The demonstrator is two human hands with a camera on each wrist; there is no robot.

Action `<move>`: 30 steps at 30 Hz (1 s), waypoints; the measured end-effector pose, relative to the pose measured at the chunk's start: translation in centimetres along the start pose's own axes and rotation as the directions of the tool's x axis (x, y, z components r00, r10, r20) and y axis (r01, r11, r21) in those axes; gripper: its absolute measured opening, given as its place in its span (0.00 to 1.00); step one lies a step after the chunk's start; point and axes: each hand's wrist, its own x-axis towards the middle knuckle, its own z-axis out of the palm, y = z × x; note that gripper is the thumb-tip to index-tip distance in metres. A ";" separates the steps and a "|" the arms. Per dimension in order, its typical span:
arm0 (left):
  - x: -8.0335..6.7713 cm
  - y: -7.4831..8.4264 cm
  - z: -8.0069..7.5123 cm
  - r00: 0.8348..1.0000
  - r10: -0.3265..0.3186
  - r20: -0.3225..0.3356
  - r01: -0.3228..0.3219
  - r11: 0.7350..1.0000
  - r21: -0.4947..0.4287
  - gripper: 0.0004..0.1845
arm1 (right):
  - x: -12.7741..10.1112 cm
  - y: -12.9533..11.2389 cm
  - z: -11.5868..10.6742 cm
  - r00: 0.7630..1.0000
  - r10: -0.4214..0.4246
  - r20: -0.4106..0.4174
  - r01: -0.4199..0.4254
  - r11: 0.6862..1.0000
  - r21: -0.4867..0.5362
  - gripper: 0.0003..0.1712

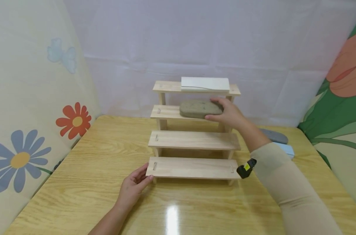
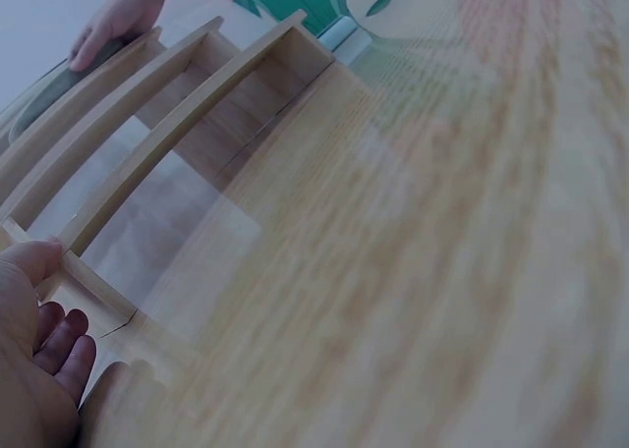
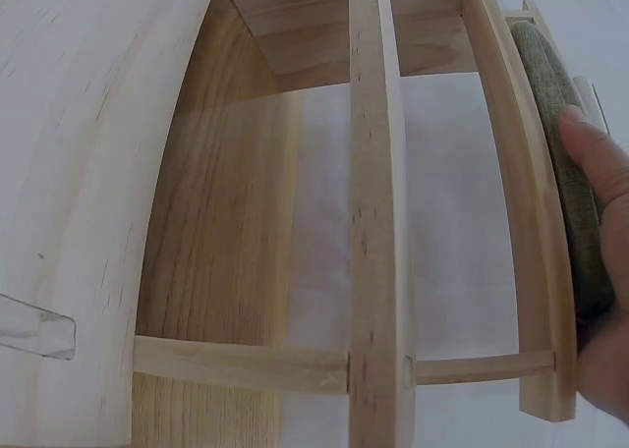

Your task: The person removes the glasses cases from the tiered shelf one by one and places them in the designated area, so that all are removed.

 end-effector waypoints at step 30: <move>0.0 0.1 0.0 1.000 -0.002 -0.006 0.002 1.000 0.016 0.29 | -0.9 0.3 0.0 0.997 0.023 -0.071 -0.016 0.996 0.086 0.45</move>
